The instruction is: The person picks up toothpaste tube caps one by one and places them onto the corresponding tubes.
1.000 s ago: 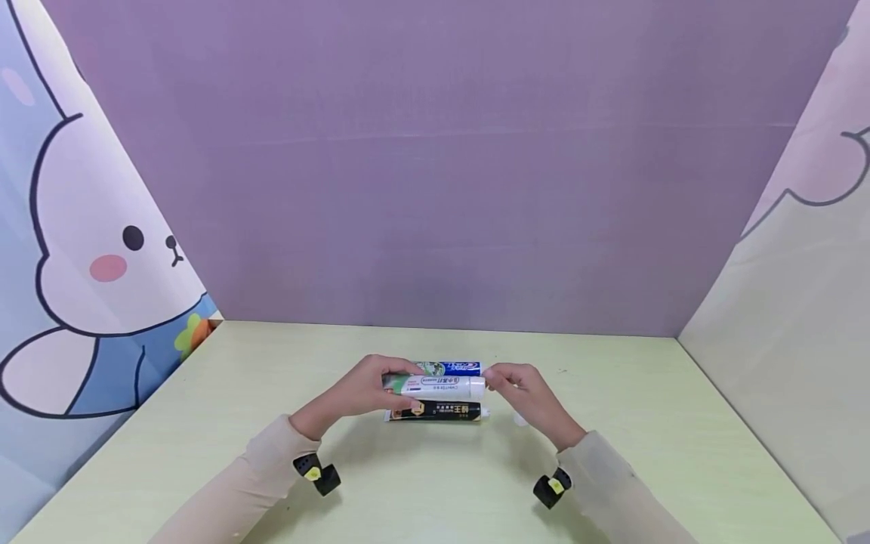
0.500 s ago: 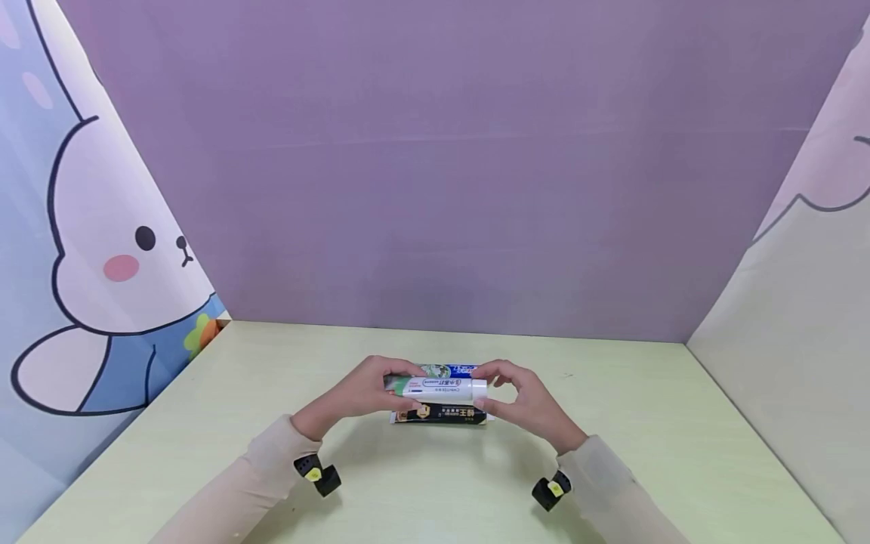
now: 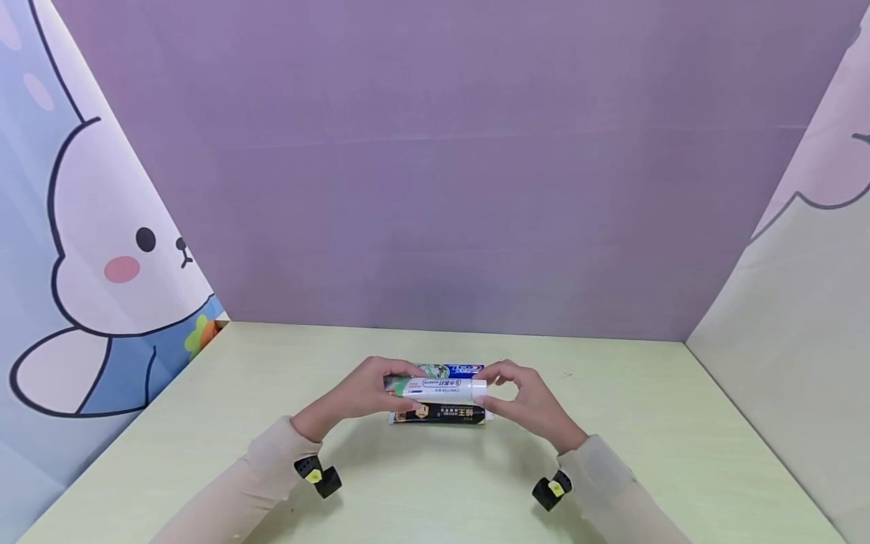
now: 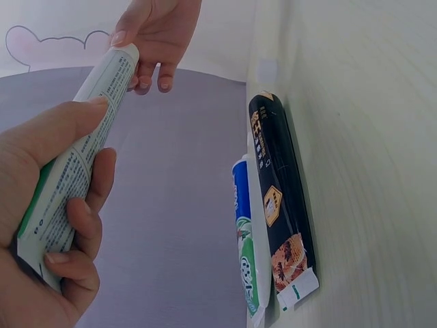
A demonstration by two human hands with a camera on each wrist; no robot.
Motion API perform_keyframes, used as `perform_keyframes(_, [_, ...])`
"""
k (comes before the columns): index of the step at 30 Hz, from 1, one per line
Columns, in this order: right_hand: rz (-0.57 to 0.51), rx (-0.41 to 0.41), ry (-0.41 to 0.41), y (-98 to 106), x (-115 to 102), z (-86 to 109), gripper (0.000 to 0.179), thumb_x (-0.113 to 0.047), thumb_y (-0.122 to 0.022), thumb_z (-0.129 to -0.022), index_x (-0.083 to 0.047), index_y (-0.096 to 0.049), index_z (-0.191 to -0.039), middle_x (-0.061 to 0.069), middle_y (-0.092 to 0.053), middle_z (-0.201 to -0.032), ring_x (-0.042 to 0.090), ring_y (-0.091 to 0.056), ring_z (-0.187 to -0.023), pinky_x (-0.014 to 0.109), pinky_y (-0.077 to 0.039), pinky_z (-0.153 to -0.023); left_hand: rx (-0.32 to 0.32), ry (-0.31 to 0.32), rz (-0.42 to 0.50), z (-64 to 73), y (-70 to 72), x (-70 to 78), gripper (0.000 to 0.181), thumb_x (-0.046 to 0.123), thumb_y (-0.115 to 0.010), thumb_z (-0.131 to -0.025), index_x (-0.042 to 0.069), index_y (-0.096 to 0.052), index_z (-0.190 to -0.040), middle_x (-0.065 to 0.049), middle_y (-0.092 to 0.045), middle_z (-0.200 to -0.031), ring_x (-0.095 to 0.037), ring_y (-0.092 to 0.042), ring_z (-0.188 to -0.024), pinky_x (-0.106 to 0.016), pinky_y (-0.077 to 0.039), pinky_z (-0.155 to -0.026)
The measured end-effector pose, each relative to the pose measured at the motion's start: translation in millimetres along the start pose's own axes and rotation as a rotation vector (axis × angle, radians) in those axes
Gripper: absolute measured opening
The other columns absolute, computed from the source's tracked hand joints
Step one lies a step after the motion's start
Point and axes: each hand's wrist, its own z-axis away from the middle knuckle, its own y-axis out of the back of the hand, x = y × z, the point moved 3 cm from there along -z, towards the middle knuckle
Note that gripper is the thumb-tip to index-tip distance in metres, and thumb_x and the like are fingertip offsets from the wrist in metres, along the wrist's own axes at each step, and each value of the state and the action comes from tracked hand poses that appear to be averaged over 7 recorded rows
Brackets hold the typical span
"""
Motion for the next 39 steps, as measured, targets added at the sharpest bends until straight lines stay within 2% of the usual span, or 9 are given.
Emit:
perform_keyframes(4, [0.007, 0.002, -0.020, -1, 0, -1.7, 0.018, -0.016, -0.073, -0.082, -0.012, -0.069, -0.099, -0.002, -0.067, -0.098, 0.017, -0.055, -0.089, 0.041, -0.040, -0.081, 0.002, 0.002, 0.005, 0.7, 0.7, 0.1, 0.037, 0.022, -0.078, -0.078, 0.013, -0.068, -0.112, -0.007, -0.065, -0.111, -0.009, -0.060, -0.069, -0.026, -0.051, -0.052])
perform_keyframes(12, [-0.023, -0.022, -0.052, -4, -1, -3.6, 0.009, -0.015, -0.069, -0.086, -0.009, -0.071, -0.093, 0.001, -0.068, -0.097, 0.010, -0.057, -0.087, 0.044, -0.040, -0.084, 0.004, -0.001, 0.017, 2.1, 0.7, 0.2, 0.036, 0.021, -0.078, -0.078, 0.013, -0.068, -0.113, -0.008, -0.064, -0.113, -0.011, -0.061, -0.072, -0.026, -0.051, -0.052])
perform_keyframes(16, [-0.037, -0.033, -0.068, -5, 2, -2.6, 0.010, -0.015, -0.066, -0.088, -0.008, -0.072, -0.091, 0.002, -0.069, -0.096, 0.011, -0.058, -0.088, 0.044, -0.041, -0.084, -0.001, 0.003, 0.015, 2.0, -1.3, -0.5, 0.036, 0.020, -0.077, -0.079, 0.013, -0.068, -0.113, -0.008, -0.064, -0.114, -0.011, -0.060, -0.073, -0.026, -0.051, -0.053])
perform_keyframes(21, [-0.037, -0.041, -0.050, -7, 8, -1.6, 0.013, -0.015, -0.061, -0.092, -0.008, -0.073, -0.089, 0.001, -0.070, -0.093, 0.009, -0.059, -0.087, 0.040, -0.043, -0.083, 0.002, 0.004, -0.007, 1.4, -3.5, -1.8, 0.035, 0.018, -0.078, -0.078, 0.014, -0.068, -0.112, -0.006, -0.064, -0.113, -0.012, -0.060, -0.075, -0.025, -0.051, -0.054])
perform_keyframes(26, [-0.043, -0.056, -0.040, -9, 13, -0.7, 0.018, -0.015, -0.057, -0.094, -0.008, -0.073, -0.089, 0.004, -0.070, -0.095, 0.012, -0.060, -0.091, 0.045, -0.043, -0.085, -0.003, 0.008, -0.024, 0.7, -5.2, -5.1, 0.034, 0.019, -0.078, -0.078, 0.015, -0.069, -0.111, -0.006, -0.065, -0.112, -0.010, -0.059, -0.076, -0.024, -0.050, -0.055])
perform_keyframes(32, [-0.038, -0.049, -0.043, -6, 15, -0.2, 0.021, -0.015, -0.055, -0.095, -0.002, -0.072, -0.095, 0.013, -0.069, -0.104, 0.027, -0.061, -0.098, 0.052, -0.044, -0.086, -0.014, 0.004, 0.031, -1.3, -5.1, -9.6, 0.035, 0.021, -0.077, -0.079, 0.013, -0.068, -0.112, -0.008, -0.064, -0.110, -0.010, -0.061, -0.068, -0.031, -0.052, -0.053])
perform_keyframes(35, [-0.022, -0.055, -0.054, -6, 17, -0.4, 0.022, -0.019, -0.060, -0.093, -0.002, -0.070, -0.102, 0.013, -0.068, -0.106, 0.025, -0.060, -0.095, 0.045, -0.047, -0.080, -0.016, 0.009, 0.031, -1.9, -5.7, -11.6, 0.034, 0.022, -0.077, -0.079, 0.013, -0.068, -0.111, -0.008, -0.064, -0.110, -0.010, -0.061, -0.067, -0.032, -0.052, -0.053])
perform_keyframes(39, [-0.004, -0.061, 0.005, -7, 19, -0.6, 0.030, -0.018, -0.071, -0.084, -0.005, -0.066, -0.111, 0.009, -0.065, -0.110, 0.015, -0.055, -0.091, 0.036, -0.047, -0.076, -0.005, 0.010, -0.009, -2.9, -7.0, -13.8, 0.033, 0.020, -0.078, -0.078, 0.014, -0.069, -0.110, -0.006, -0.065, -0.108, -0.009, -0.059, -0.071, -0.026, -0.050, -0.054])
